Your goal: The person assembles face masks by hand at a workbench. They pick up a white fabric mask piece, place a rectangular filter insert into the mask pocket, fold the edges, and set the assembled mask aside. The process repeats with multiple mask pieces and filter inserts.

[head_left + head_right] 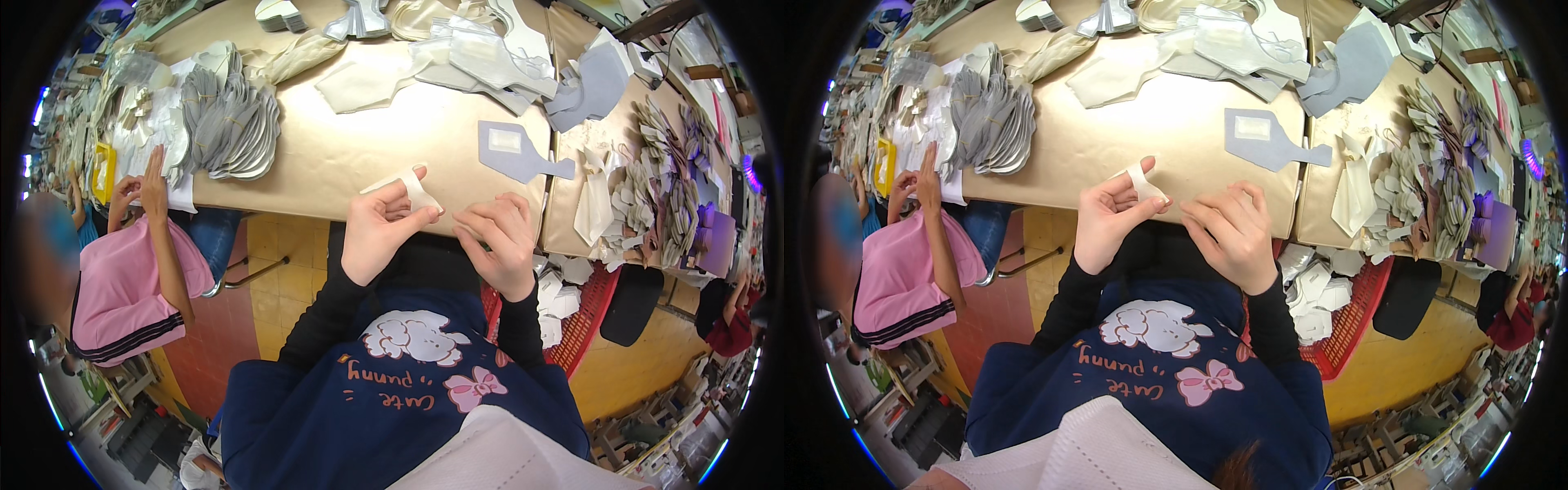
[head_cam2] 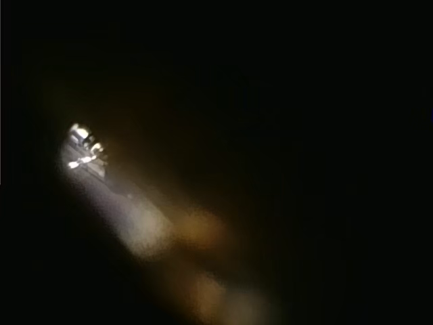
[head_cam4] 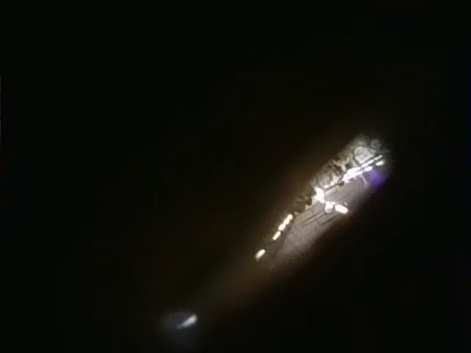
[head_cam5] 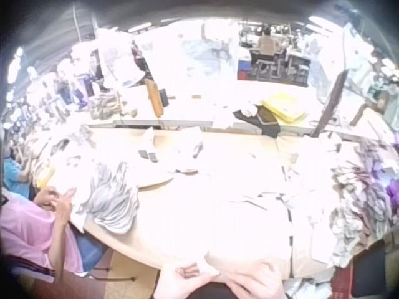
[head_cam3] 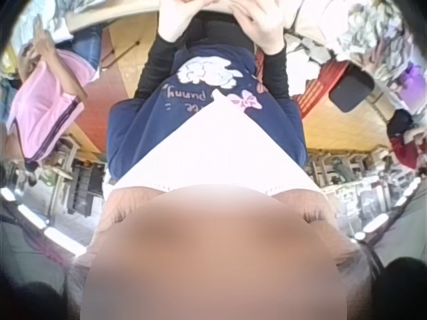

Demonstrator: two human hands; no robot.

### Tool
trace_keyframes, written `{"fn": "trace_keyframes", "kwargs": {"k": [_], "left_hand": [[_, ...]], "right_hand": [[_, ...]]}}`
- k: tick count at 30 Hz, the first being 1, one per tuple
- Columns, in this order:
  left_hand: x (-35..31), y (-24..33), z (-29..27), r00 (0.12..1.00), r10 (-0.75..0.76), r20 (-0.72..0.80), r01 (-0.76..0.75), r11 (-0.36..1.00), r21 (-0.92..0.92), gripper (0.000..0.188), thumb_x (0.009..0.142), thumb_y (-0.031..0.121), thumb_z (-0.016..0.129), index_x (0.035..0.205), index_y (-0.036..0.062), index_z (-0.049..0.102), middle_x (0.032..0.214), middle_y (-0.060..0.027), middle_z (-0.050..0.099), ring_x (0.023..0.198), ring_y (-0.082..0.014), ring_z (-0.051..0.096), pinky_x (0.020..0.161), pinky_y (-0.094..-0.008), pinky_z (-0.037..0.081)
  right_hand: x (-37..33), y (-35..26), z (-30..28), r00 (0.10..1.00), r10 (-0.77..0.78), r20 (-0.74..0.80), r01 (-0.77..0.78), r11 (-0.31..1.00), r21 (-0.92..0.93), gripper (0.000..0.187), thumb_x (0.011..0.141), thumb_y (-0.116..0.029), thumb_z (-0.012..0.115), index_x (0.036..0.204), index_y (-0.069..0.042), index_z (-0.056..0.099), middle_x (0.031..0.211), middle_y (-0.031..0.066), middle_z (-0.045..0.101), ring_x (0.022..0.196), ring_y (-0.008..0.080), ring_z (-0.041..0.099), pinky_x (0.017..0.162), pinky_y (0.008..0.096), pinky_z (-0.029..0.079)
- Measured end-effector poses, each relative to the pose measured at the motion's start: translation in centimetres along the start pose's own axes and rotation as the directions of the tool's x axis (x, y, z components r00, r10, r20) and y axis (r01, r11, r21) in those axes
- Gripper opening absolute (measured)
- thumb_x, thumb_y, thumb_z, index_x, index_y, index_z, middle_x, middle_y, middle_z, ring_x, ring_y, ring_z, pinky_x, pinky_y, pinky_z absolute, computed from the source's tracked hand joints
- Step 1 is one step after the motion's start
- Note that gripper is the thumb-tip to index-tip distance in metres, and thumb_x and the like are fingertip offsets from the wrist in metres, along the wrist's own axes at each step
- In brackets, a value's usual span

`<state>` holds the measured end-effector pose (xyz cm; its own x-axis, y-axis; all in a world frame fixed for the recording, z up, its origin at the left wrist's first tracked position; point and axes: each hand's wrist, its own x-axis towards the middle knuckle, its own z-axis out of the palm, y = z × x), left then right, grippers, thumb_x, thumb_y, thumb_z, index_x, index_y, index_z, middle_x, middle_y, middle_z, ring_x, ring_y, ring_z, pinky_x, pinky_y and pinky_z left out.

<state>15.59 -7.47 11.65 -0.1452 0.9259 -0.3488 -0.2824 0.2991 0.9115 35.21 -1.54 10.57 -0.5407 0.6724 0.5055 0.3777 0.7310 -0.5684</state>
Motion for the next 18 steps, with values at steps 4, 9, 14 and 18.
{"fn": "trace_keyframes", "kwargs": {"k": [4, 9, 14, 18], "left_hand": [[-0.1, -0.4, 0.9, 1.0, 0.017, 0.005, -0.017, 1.0, 0.013, 0.059, 0.092, -0.002, 0.072, 0.146, -0.0052, 0.051, 0.103, -0.0102, 0.075, 0.09, -0.0087, 0.068, 0.083, -0.0225, 0.054], [-0.2, -0.7, 1.5, 0.997, 0.058, -0.047, -0.055, 0.997, 0.058, 0.055, 0.092, 0.0, 0.072, 0.144, -0.0032, 0.055, 0.101, -0.0071, 0.075, 0.085, -0.0047, 0.065, 0.077, -0.0212, 0.054], [-0.2, -0.9, 1.7, 0.998, 0.04, -0.048, -0.037, 0.997, 0.065, 0.056, 0.092, -0.001, 0.072, 0.145, -0.0025, 0.054, 0.101, -0.008, 0.075, 0.085, -0.0051, 0.065, 0.077, -0.0217, 0.055], [-0.3, -1.0, 1.8, 0.998, 0.026, -0.064, -0.019, 0.994, 0.105, 0.056, 0.092, -0.001, 0.071, 0.146, -0.0017, 0.054, 0.099, -0.0077, 0.075, 0.085, -0.0049, 0.066, 0.077, -0.0217, 0.055]], "right_hand": [[0.2, -0.1, 0.9, 0.997, -0.006, -0.079, 0.002, 0.999, -0.049, 0.02, 0.075, -0.005, 0.082, 0.093, -0.009, 0.074, 0.088, 0.0006, 0.068, 0.076, 0.0192, 0.063, 0.092, 0.0416, 0.044], [0.5, -0.2, 1.0, 0.997, -0.034, -0.064, 0.026, 0.992, -0.124, 0.021, 0.073, -0.005, 0.081, 0.092, -0.009, 0.073, 0.087, 0.0006, 0.068, 0.076, 0.0186, 0.064, 0.093, 0.042, 0.043], [0.6, -0.2, 1.1, 0.998, -0.043, -0.039, 0.035, 0.983, -0.18, 0.02, 0.071, -0.005, 0.081, 0.089, -0.009, 0.073, 0.086, 0.0004, 0.068, 0.075, 0.018, 0.064, 0.095, 0.0422, 0.043], [0.6, 0.1, 0.9, 1.0, -0.009, -0.012, 0.007, 0.99, -0.14, 0.017, 0.073, -0.003, 0.081, 0.086, -0.009, 0.072, 0.086, 0.0007, 0.07, 0.077, 0.0181, 0.066, 0.097, 0.0438, 0.042]]}}
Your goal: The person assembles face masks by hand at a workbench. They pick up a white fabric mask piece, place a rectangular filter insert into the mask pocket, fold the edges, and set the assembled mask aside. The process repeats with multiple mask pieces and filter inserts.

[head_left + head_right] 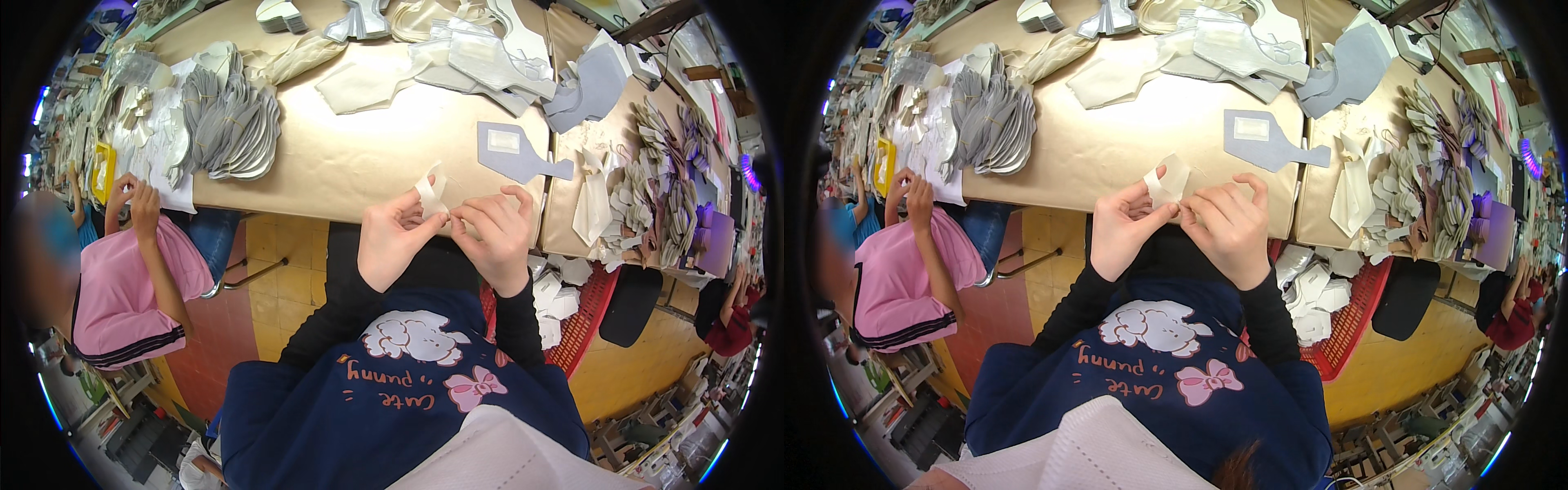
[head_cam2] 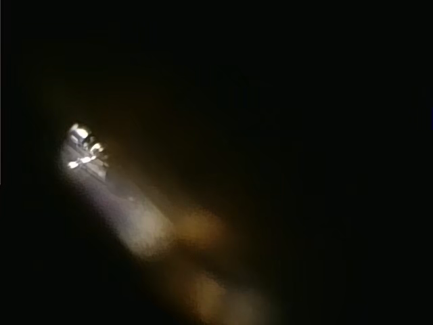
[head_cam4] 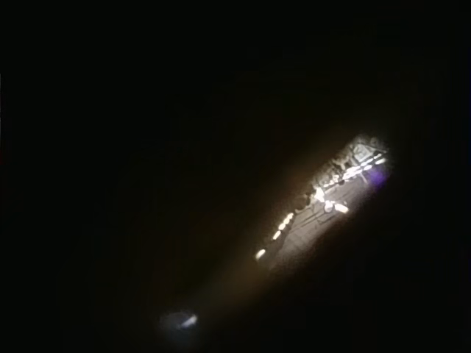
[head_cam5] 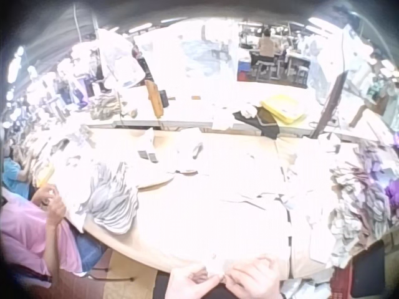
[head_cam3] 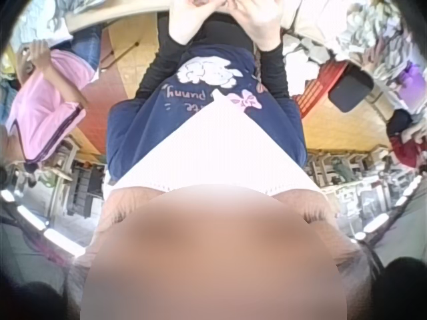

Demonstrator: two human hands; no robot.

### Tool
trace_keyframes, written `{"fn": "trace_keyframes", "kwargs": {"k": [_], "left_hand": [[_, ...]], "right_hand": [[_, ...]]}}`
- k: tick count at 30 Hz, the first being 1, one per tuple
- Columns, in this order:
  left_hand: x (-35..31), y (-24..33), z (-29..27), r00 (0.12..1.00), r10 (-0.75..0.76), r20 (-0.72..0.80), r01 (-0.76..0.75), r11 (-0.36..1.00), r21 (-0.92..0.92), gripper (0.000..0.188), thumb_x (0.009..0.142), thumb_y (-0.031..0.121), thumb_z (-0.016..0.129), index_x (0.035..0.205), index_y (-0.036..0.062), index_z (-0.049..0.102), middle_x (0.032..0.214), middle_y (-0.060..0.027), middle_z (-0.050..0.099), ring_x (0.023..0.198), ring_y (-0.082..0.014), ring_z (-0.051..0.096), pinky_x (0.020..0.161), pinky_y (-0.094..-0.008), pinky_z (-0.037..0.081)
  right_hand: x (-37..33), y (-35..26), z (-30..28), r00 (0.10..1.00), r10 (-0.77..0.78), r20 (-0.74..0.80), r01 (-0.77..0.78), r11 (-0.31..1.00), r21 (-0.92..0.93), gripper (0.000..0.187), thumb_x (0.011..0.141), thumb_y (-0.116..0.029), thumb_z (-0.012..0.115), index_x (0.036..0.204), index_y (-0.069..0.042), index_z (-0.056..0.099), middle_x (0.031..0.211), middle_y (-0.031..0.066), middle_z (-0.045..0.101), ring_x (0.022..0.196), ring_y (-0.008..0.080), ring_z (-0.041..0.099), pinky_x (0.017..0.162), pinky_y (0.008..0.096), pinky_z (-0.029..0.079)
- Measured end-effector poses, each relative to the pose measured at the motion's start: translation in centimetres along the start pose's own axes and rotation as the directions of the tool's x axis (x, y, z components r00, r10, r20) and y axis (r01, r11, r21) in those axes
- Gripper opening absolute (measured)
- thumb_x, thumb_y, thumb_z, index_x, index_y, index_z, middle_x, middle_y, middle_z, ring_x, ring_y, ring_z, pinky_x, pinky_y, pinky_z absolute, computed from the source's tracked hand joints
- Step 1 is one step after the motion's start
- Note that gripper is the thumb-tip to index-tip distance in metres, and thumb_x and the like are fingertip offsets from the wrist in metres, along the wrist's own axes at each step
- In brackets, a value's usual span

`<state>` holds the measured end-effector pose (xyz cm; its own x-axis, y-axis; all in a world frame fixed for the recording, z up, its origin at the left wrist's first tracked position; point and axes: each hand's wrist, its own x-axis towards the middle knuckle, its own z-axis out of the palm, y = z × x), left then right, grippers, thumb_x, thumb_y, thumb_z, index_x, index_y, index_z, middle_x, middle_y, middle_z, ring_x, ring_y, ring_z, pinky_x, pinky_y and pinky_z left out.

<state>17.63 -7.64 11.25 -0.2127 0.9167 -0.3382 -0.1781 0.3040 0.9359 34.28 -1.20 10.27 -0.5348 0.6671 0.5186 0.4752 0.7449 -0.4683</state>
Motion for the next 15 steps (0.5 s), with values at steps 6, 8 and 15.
{"fn": "trace_keyframes", "kwargs": {"k": [6, 8, 15], "left_hand": [[-0.17, 0.17, 0.25, 0.998, 0.056, -0.034, -0.054, 0.996, 0.07, 0.055, 0.091, -0.002, 0.072, 0.144, -0.0015, 0.055, 0.1, -0.0078, 0.075, 0.082, -0.0044, 0.066, 0.076, -0.0196, 0.054], [-0.22, 0.18, 0.44, 0.995, 0.09, -0.05, -0.081, 0.984, 0.161, 0.054, 0.091, -0.002, 0.072, 0.143, -0.0009, 0.057, 0.098, -0.0078, 0.076, 0.081, -0.0053, 0.067, 0.075, -0.0205, 0.055], [-0.49, -0.16, 0.84, 0.985, 0.166, -0.051, -0.128, 0.894, 0.429, 0.052, 0.089, -0.003, 0.071, 0.14, 0.0009, 0.06, 0.092, -0.009, 0.078, 0.082, -0.0087, 0.072, 0.076, -0.0242, 0.058]], "right_hand": [[0.04, 0.15, -0.1, 1.0, 0.025, 0.01, -0.025, 0.999, 0.027, 0.015, 0.075, -0.007, 0.081, 0.087, -0.01, 0.071, 0.085, -0.0005, 0.069, 0.074, 0.0171, 0.064, 0.098, 0.0448, 0.042], [0.05, 0.01, -0.07, 1.0, 0.026, 0.017, -0.026, 1.0, 0.005, 0.015, 0.075, -0.006, 0.08, 0.086, -0.01, 0.071, 0.085, -0.0002, 0.069, 0.075, 0.0174, 0.065, 0.099, 0.045, 0.041], [0.19, -0.18, -0.02, 0.997, 0.036, 0.062, -0.032, 0.998, -0.058, 0.014, 0.075, -0.004, 0.079, 0.084, -0.009, 0.071, 0.085, 0.0005, 0.07, 0.078, 0.0172, 0.066, 0.103, 0.0458, 0.04]]}}
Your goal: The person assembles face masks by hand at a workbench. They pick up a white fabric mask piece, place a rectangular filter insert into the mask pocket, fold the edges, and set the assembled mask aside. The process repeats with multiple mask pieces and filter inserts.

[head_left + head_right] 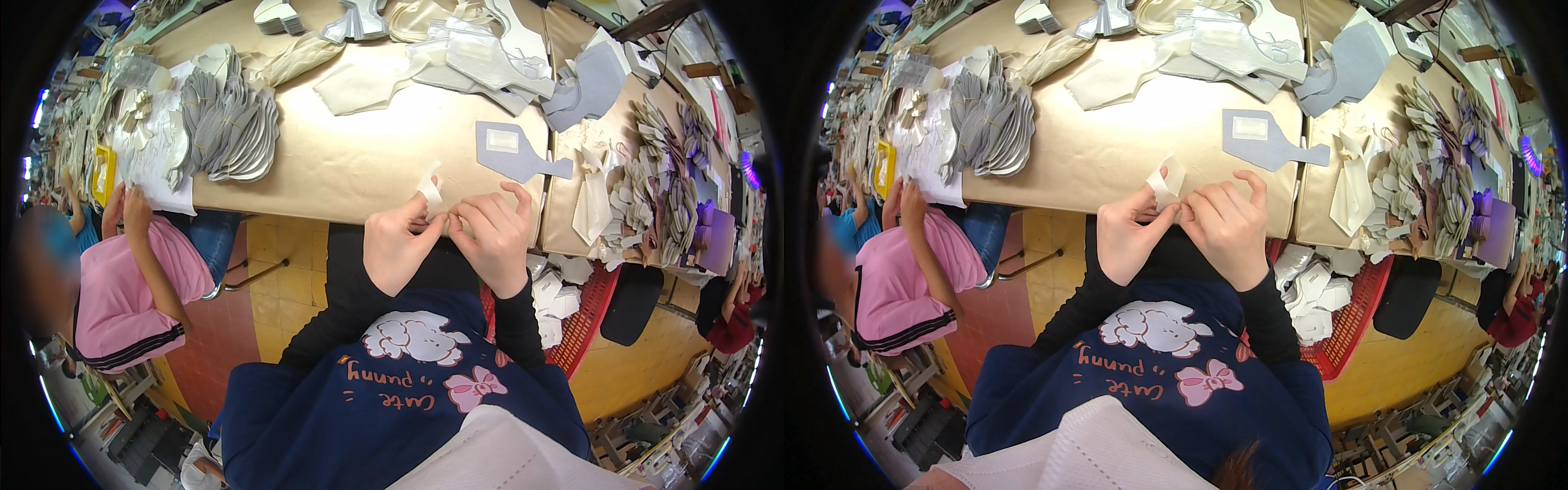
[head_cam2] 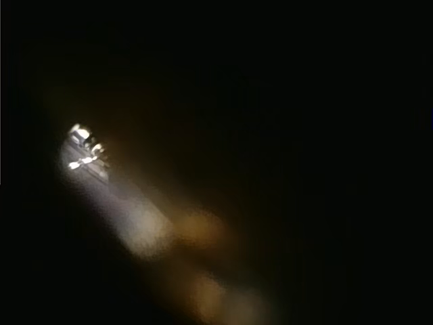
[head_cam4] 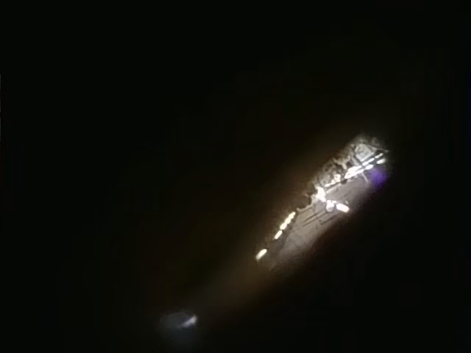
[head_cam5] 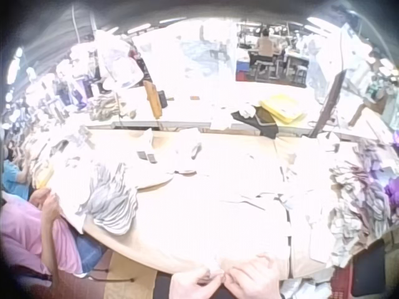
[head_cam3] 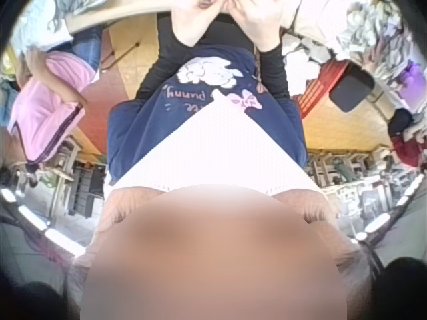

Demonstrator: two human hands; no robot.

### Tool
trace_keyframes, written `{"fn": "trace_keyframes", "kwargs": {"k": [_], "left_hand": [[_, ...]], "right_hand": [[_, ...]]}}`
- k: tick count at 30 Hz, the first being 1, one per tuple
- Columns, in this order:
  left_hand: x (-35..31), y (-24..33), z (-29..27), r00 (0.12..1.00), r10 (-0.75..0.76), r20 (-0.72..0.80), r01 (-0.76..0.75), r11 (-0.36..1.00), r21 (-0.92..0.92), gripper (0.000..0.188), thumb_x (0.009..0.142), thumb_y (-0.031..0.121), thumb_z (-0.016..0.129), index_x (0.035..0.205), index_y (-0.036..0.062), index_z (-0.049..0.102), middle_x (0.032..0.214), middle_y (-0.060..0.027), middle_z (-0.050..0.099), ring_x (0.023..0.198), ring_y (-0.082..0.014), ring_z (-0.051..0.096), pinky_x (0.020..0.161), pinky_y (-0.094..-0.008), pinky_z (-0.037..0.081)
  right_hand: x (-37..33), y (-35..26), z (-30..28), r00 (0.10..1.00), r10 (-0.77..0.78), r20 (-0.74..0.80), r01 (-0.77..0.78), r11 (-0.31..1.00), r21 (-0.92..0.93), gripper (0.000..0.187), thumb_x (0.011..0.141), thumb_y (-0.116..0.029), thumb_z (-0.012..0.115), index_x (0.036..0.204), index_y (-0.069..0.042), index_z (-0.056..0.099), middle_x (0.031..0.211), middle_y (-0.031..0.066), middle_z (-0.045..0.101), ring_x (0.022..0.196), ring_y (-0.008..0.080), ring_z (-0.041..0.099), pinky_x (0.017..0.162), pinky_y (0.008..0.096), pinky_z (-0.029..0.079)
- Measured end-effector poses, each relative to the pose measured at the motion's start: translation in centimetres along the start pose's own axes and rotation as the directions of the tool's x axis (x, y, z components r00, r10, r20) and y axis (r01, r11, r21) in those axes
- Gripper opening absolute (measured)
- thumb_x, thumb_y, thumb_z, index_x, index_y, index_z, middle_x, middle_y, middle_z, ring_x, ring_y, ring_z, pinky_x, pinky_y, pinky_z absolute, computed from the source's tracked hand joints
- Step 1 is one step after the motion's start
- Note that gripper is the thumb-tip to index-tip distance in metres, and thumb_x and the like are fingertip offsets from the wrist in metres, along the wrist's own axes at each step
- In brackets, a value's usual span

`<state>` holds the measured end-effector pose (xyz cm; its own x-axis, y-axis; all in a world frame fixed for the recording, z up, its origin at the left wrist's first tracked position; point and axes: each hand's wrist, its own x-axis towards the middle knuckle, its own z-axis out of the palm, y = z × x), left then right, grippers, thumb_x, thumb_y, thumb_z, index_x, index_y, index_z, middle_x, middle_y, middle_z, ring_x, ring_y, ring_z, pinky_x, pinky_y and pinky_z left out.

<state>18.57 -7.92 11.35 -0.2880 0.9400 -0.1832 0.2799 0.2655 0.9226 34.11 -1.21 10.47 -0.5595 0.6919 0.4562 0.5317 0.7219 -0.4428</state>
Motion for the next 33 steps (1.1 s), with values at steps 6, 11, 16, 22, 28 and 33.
{"fn": "trace_keyframes", "kwargs": {"k": [6, 11, 16, 22, 28, 33], "left_hand": [[0.3, -0.3, 0.0, 1.0, 0.007, 0.004, -0.006, 0.984, -0.18, 0.053, 0.089, -0.003, 0.072, 0.141, 0.001, 0.059, 0.098, -0.0115, 0.078, 0.085, -0.0088, 0.072, 0.078, -0.0244, 0.059], [0.3, -0.4, 0.1, 0.999, 0.034, -0.006, -0.035, 0.99, -0.138, 0.052, 0.089, -0.003, 0.072, 0.139, 0.0021, 0.061, 0.097, -0.0111, 0.078, 0.084, -0.0085, 0.072, 0.078, -0.0247, 0.059], [0.4, -0.6, 0.2, 0.989, 0.145, -0.039, -0.147, 0.988, -0.056, 0.037, 0.088, 0.006, 0.074, 0.124, 0.0029, 0.069, 0.085, -0.0185, 0.076, 0.078, -0.0241, 0.078, 0.07, -0.0304, 0.061], [0.3, -0.7, 0.0, 0.99, 0.13, 0.051, -0.131, 0.991, 0.006, 0.043, 0.09, 0.0, 0.071, 0.132, 0.0005, 0.066, 0.093, -0.0099, 0.078, 0.08, -0.0125, 0.075, 0.077, -0.0262, 0.06], [0.7, -0.7, -0.4, 0.965, -0.136, 0.226, 0.249, 0.757, -0.604, 0.025, 0.095, 0.004, 0.07, 0.118, -0.0058, 0.069, 0.103, -0.0122, 0.076, 0.093, -0.0167, 0.074, 0.085, -0.0277, 0.058], [0.8, -0.8, -0.7, 0.961, -0.127, 0.247, 0.266, 0.681, -0.683, 0.021, 0.097, 0.005, 0.067, 0.115, -0.0052, 0.069, 0.106, -0.013, 0.075, 0.095, -0.0162, 0.072, 0.088, -0.0285, 0.056]], "right_hand": [[0.0, 0.3, -0.6, 0.998, 0.067, -0.014, -0.064, 0.991, 0.12, 0.012, 0.076, -0.004, 0.079, 0.085, -0.009, 0.073, 0.085, 0.0006, 0.071, 0.079, 0.0169, 0.067, 0.105, 0.0461, 0.039], [-0.1, 0.1, -0.5, 0.997, 0.066, -0.031, -0.063, 0.993, 0.099, 0.013, 0.076, -0.004, 0.08, 0.087, -0.009, 0.074, 0.085, 0.0007, 0.071, 0.079, 0.0172, 0.067, 0.105, 0.0461, 0.04], [0.1, 0.0, -0.3, 0.998, 0.056, -0.04, -0.052, 0.995, 0.082, 0.013, 0.075, -0.003, 0.079, 0.085, -0.008, 0.073, 0.085, 0.0006, 0.071, 0.078, 0.0173, 0.067, 0.105, 0.0461, 0.04], [0.1, 0.2, -0.4, 0.998, 0.048, 0.028, -0.049, 0.998, 0.048, 0.013, 0.073, -0.001, 0.077, 0.081, -0.008, 0.069, 0.084, 0.0004, 0.07, 0.079, 0.0172, 0.067, 0.105, 0.0463, 0.04], [0.0, 0.3, -0.8, 0.976, 0.174, -0.134, -0.149, 0.973, 0.177, 0.015, 0.075, -0.005, 0.08, 0.086, -0.011, 0.072, 0.084, 0.0, 0.069, 0.08, 0.0162, 0.066, 0.101, 0.0441, 0.04], [-0.2, -0.3, -1.1, 0.986, 0.076, -0.15, -0.056, 0.989, 0.134, 0.018, 0.075, -0.004, 0.08, 0.09, -0.012, 0.074, 0.087, -0.0005, 0.069, 0.078, 0.0169, 0.065, 0.099, 0.0432, 0.04]]}}
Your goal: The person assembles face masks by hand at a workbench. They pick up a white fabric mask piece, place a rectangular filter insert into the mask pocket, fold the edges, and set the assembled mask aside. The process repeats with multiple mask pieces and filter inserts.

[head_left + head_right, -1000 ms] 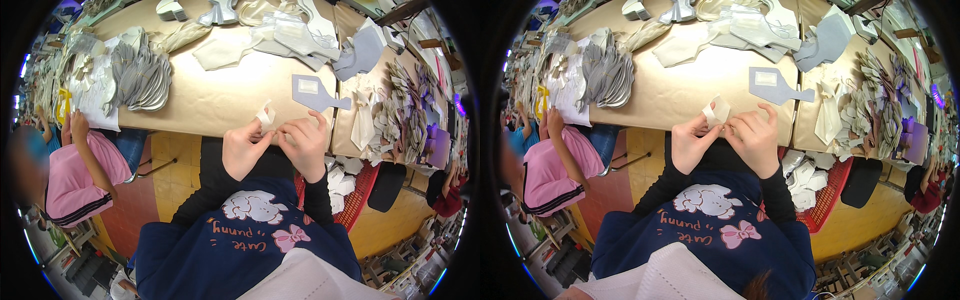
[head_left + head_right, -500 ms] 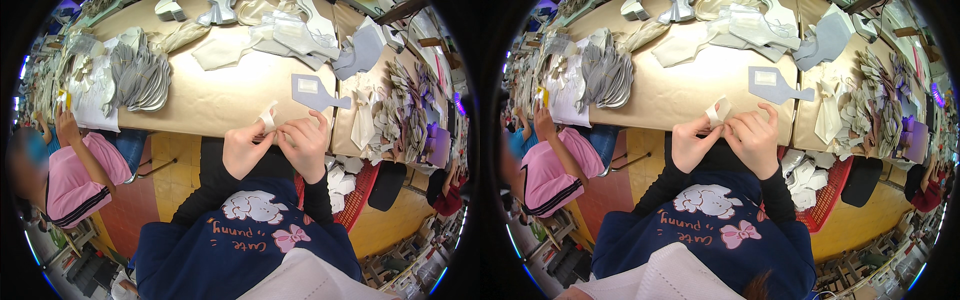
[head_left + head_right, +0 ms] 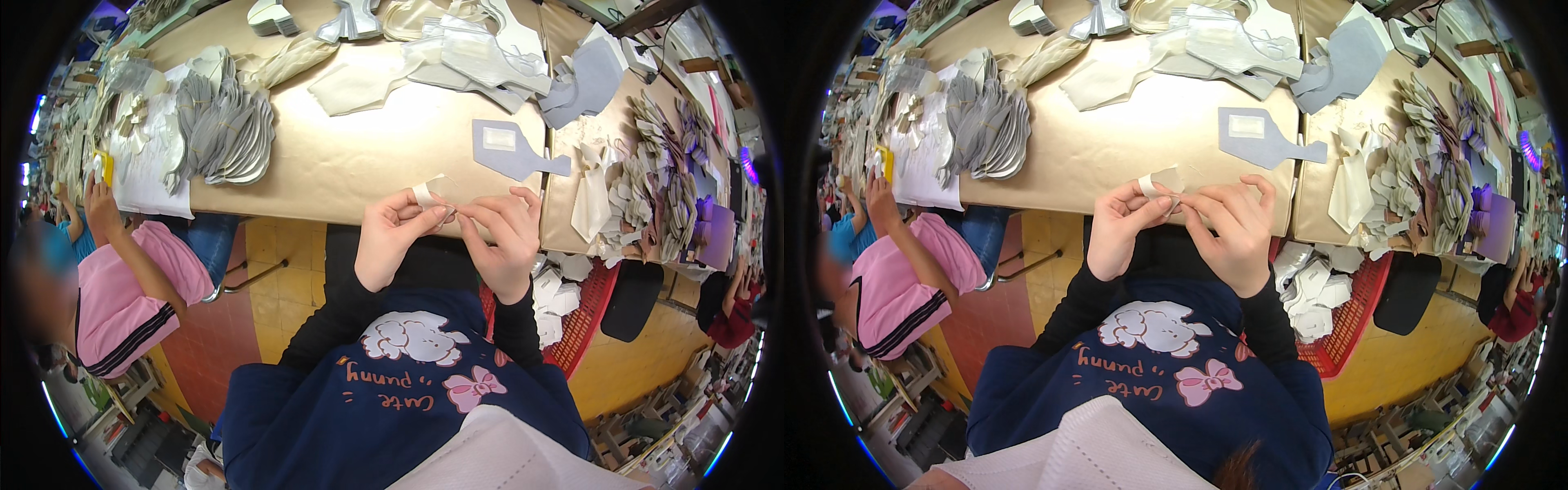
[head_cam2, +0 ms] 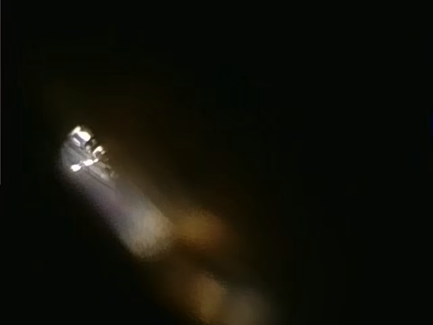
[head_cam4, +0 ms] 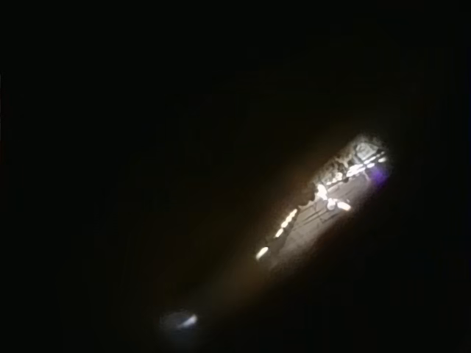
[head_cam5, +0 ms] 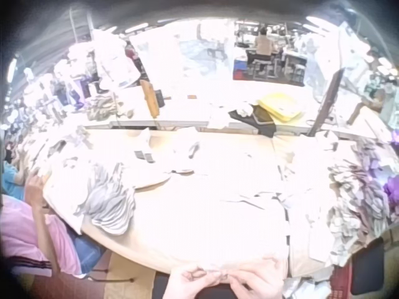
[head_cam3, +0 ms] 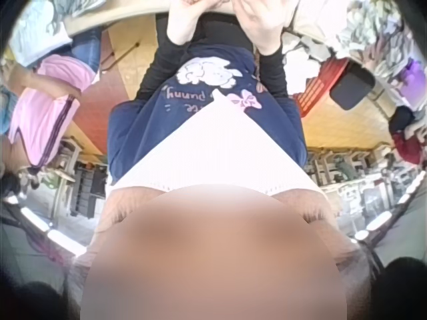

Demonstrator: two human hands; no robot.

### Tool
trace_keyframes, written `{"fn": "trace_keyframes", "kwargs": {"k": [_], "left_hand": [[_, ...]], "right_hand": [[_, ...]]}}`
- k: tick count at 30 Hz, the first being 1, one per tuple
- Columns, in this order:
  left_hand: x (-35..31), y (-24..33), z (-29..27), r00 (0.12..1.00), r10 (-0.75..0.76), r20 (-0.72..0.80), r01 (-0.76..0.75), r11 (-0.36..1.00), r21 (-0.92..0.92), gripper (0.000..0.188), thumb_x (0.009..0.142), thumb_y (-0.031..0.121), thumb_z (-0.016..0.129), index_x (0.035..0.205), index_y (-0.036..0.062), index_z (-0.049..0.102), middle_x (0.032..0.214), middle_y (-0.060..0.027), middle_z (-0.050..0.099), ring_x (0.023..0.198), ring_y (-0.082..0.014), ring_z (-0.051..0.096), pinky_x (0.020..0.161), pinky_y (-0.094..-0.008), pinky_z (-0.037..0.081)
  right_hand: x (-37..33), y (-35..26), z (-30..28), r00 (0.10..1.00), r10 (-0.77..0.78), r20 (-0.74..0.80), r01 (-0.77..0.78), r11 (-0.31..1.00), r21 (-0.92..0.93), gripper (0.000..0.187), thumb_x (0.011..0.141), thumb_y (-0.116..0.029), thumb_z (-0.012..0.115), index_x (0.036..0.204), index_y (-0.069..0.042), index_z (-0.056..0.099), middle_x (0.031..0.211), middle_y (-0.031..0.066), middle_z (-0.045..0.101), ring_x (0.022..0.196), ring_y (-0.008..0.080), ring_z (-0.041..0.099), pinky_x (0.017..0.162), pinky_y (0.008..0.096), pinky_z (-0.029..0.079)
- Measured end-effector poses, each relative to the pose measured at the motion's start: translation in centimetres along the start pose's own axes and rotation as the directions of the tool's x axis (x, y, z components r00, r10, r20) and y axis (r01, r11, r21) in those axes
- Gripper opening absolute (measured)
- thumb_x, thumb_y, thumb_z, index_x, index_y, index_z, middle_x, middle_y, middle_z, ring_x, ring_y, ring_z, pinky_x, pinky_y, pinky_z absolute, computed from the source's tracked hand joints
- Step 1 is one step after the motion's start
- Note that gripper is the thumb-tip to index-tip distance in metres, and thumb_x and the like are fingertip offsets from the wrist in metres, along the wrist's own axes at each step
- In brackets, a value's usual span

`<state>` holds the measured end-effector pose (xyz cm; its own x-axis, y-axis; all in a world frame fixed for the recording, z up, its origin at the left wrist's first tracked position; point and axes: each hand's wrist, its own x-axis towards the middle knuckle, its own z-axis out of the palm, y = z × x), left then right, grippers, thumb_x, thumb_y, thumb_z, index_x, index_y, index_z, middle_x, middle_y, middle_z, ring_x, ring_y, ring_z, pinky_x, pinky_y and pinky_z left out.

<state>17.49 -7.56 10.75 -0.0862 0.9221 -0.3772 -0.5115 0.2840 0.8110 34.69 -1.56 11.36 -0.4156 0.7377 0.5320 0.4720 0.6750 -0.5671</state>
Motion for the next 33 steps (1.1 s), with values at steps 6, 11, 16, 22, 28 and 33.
{"fn": "trace_keyframes", "kwargs": {"k": [6, 11, 16, 22, 28, 33], "left_hand": [[0.1, -1.0, 0.0, 1.0, -0.003, 0.018, 0.003, 1.0, -0.017, 0.023, 0.097, 0.004, 0.067, 0.117, -0.0059, 0.07, 0.109, -0.0123, 0.074, 0.098, -0.0155, 0.07, 0.09, -0.0299, 0.055], [0.0, -1.2, 0.4, 0.996, 0.084, -0.027, -0.083, 0.995, 0.051, 0.018, 0.095, 0.003, 0.071, 0.111, -0.0048, 0.073, 0.105, -0.0061, 0.073, 0.093, -0.01, 0.067, 0.085, -0.0254, 0.053], [-0.4, -0.8, 0.9, 0.979, 0.187, -0.077, -0.159, 0.948, 0.277, 0.014, 0.093, 0.002, 0.072, 0.105, -0.0054, 0.074, 0.098, -0.004, 0.072, 0.088, -0.0105, 0.069, 0.079, -0.0245, 0.055], [-0.3, -0.8, 1.1, 0.95, 0.309, -0.051, -0.251, 0.848, 0.467, 0.015, 0.091, 0.001, 0.072, 0.103, -0.0073, 0.074, 0.094, -0.0088, 0.071, 0.087, -0.0148, 0.072, 0.08, -0.0268, 0.057], [-0.2, -1.0, 1.1, 0.959, 0.276, -0.06, -0.226, 0.878, 0.423, 0.016, 0.091, 0.002, 0.072, 0.104, -0.0071, 0.074, 0.096, -0.0087, 0.072, 0.088, -0.0149, 0.072, 0.08, -0.027, 0.058], [-0.1, -1.3, 1.2, 0.964, 0.258, -0.061, -0.224, 0.915, 0.335, 0.015, 0.093, 0.003, 0.072, 0.103, -0.0074, 0.074, 0.096, -0.0072, 0.071, 0.088, -0.0129, 0.071, 0.078, -0.0258, 0.057]], "right_hand": [[0.2, 0.1, 0.4, 0.998, -0.062, 0.018, 0.064, 0.995, -0.079, 0.021, 0.074, -0.005, 0.081, 0.093, -0.011, 0.075, 0.088, -0.0007, 0.068, 0.077, 0.0173, 0.064, 0.097, 0.0436, 0.04], [0.2, -0.1, 0.3, 0.995, -0.096, 0.007, 0.096, 0.986, -0.137, 0.021, 0.072, -0.004, 0.081, 0.091, -0.011, 0.074, 0.087, -0.0009, 0.068, 0.078, 0.017, 0.065, 0.098, 0.0443, 0.04], [0.5, -0.3, 0.1, 0.994, -0.103, 0.038, 0.108, 0.981, -0.162, 0.019, 0.071, -0.002, 0.081, 0.087, -0.01, 0.074, 0.085, -0.001, 0.068, 0.077, 0.0165, 0.065, 0.1, 0.044, 0.04], [0.8, -0.1, 0.2, 0.989, -0.122, 0.079, 0.136, 0.969, -0.204, 0.015, 0.07, -0.005, 0.079, 0.082, -0.011, 0.072, 0.082, -0.0019, 0.068, 0.077, 0.0155, 0.065, 0.101, 0.0444, 0.039], [0.3, -0.2, 0.8, 0.997, -0.068, 0.027, 0.072, 0.978, -0.197, 0.015, 0.069, -0.005, 0.079, 0.081, -0.011, 0.072, 0.083, -0.0012, 0.068, 0.078, 0.0162, 0.067, 0.102, 0.0435, 0.039], [-0.1, -0.4, 1.2, 0.999, -0.011, -0.04, 0.003, 0.982, -0.19, 0.013, 0.07, -0.008, 0.079, 0.08, -0.012, 0.072, 0.083, -0.0018, 0.067, 0.076, 0.0155, 0.065, 0.103, 0.042, 0.037]]}}
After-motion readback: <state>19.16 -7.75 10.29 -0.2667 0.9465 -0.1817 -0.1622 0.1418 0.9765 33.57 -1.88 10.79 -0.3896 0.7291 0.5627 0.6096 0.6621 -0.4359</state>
